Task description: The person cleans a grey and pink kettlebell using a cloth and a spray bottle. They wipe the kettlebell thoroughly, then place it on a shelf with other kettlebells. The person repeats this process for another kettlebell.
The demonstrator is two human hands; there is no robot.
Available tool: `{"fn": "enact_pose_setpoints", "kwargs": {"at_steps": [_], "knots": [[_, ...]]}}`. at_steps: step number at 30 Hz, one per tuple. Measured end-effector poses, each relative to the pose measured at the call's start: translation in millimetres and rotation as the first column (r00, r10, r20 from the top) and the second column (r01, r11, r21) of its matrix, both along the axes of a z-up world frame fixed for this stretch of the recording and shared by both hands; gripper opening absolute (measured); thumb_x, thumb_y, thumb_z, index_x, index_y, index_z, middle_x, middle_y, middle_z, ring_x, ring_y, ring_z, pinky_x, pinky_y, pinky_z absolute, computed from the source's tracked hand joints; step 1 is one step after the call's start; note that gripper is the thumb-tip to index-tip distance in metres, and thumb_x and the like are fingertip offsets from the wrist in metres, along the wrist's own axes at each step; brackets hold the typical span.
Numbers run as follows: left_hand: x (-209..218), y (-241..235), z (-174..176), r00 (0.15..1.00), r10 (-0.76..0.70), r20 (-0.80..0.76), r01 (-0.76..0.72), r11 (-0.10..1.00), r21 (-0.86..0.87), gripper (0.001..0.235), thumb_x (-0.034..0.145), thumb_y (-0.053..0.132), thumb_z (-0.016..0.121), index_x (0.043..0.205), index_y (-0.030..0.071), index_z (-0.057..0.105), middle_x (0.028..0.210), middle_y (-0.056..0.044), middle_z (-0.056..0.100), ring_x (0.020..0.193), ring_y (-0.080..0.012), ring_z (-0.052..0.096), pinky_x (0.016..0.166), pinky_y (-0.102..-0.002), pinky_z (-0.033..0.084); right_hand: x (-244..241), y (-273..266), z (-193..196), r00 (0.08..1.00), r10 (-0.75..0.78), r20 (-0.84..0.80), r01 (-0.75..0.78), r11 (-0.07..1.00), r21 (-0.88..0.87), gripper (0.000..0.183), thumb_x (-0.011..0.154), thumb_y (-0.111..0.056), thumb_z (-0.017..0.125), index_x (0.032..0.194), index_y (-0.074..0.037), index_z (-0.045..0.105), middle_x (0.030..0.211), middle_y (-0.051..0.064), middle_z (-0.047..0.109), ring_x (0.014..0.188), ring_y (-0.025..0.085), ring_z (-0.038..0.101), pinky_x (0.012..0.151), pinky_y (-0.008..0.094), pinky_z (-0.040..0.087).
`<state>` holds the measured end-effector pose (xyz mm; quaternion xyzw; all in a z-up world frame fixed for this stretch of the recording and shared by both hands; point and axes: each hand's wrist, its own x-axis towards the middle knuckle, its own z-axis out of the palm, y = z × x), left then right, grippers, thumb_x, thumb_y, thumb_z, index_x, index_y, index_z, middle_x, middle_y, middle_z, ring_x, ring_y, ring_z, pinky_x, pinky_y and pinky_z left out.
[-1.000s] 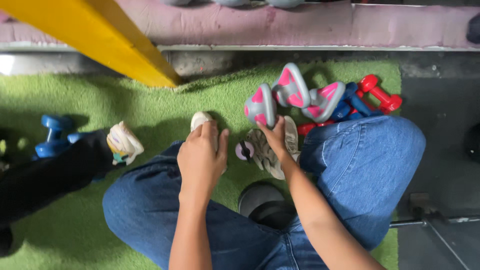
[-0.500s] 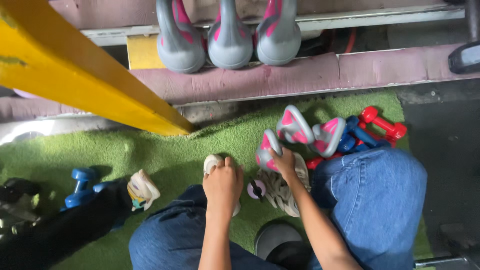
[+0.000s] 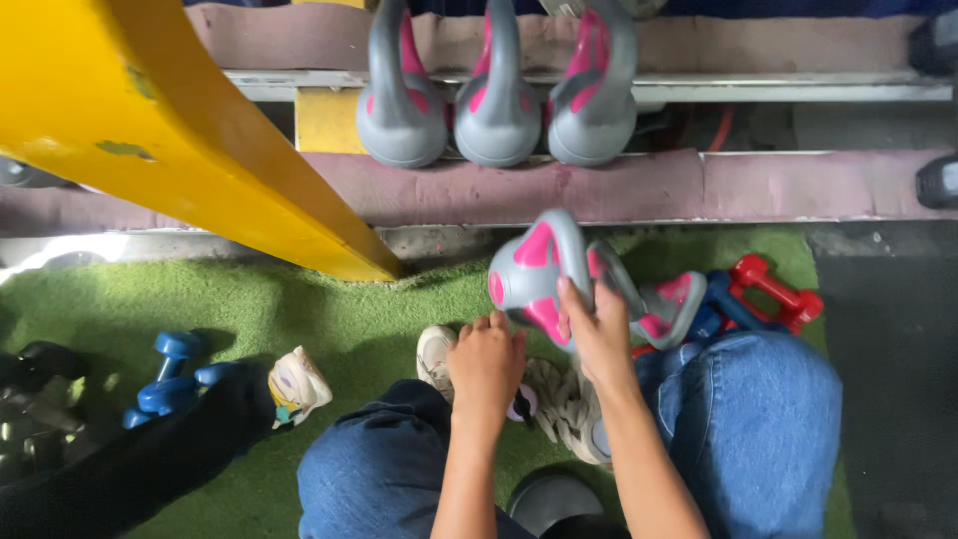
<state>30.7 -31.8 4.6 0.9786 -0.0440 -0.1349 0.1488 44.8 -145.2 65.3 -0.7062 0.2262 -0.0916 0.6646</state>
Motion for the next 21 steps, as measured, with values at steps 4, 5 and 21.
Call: {"fn": "enact_pose_setpoints", "kwargs": {"at_steps": [4,5,21], "knots": [[2,2,-10,1.000,0.012,0.005,-0.012,1.000,-0.002,0.039,0.083,0.047,0.055,0.103,0.013,0.058,0.090,-0.006,0.065,0.089,-0.0287,0.064,0.073,-0.045,0.051,39,6,-10,0.997,-0.006,0.083,0.008,1.000,-0.023,0.037,0.094,-0.022,0.060,0.061,-0.010,0.050,0.038,0.002,0.046,0.035,0.010,0.040,0.044,0.019,0.034],[2,2,-11,0.999,0.018,0.031,-0.018,1.000,0.004,0.037,0.082,0.046,0.057,0.100,0.014,0.059,0.088,-0.005,0.066,0.087,-0.0280,0.065,0.072,-0.044,0.051,49,7,-14,0.994,-0.024,0.107,0.025,1.000,-0.004,0.033,0.094,-0.020,0.060,0.064,-0.008,0.051,0.040,0.003,0.047,0.034,0.010,0.042,0.042,0.020,0.036],[5,-4,-4,0.985,0.086,0.149,-0.085,0.996,-0.008,0.031,0.079,0.044,0.058,0.094,0.017,0.060,0.084,-0.001,0.065,0.083,-0.0241,0.064,0.069,-0.040,0.050,85,21,-21,0.985,-0.093,0.147,0.092,0.996,0.012,0.024,0.091,-0.022,0.064,0.089,0.000,0.056,0.060,0.006,0.057,0.045,0.008,0.055,0.046,0.021,0.049]]}}
